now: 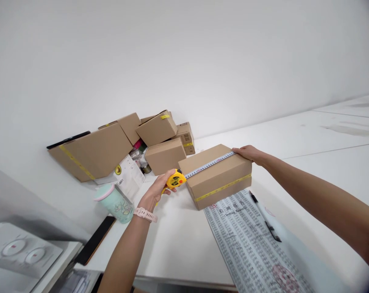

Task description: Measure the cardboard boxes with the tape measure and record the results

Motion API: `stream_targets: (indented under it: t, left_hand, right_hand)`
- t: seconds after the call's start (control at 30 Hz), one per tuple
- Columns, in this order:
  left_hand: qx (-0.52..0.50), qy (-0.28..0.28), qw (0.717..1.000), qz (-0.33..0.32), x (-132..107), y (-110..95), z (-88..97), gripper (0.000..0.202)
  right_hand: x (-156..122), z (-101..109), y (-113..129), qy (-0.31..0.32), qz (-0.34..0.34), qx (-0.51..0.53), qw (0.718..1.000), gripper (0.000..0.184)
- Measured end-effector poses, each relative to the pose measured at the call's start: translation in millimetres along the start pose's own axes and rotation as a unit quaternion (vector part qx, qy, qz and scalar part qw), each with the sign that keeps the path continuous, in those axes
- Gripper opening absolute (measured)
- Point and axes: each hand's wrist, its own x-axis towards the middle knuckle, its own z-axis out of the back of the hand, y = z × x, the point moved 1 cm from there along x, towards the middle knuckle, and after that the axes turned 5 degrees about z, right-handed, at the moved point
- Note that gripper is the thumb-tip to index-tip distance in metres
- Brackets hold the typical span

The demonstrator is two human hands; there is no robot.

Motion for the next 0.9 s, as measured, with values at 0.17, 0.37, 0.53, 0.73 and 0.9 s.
stream_targets:
  t: [0.17, 0.37, 0.53, 0.73, 0.9]
  left_hand:
    - [0.019, 0.032, 0.999, -0.015, -3, 1, 3.4, 0.052]
    - [0.054, 0.104, 0.993, -0.028, -2, -12, 2.3, 0.042]
    - [0.063, 0.131, 0.989, -0.018, 1, -20, 0.2, 0.032]
    - [0.017, 0.109, 0.994, 0.016, 30, -16, 11.8, 0.038]
    - [0.004, 0.124, 0.992, 0.037, 46, -11, 18.5, 0.041]
  right_hand:
    - [1, -1, -1, -0.006, 0.004, -0.005, 1.000, 0.039]
    - [3, -1, -2, -0.022, 0.013, -0.024, 0.999, 0.038]
    - [5, -1, -3, -0.029, 0.018, -0.033, 0.999, 0.038]
    - [5, -1, -5, -0.025, 0.022, -0.031, 0.999, 0.040]
    - [1, 0, -4, -0.020, 0.027, -0.031, 0.999, 0.039]
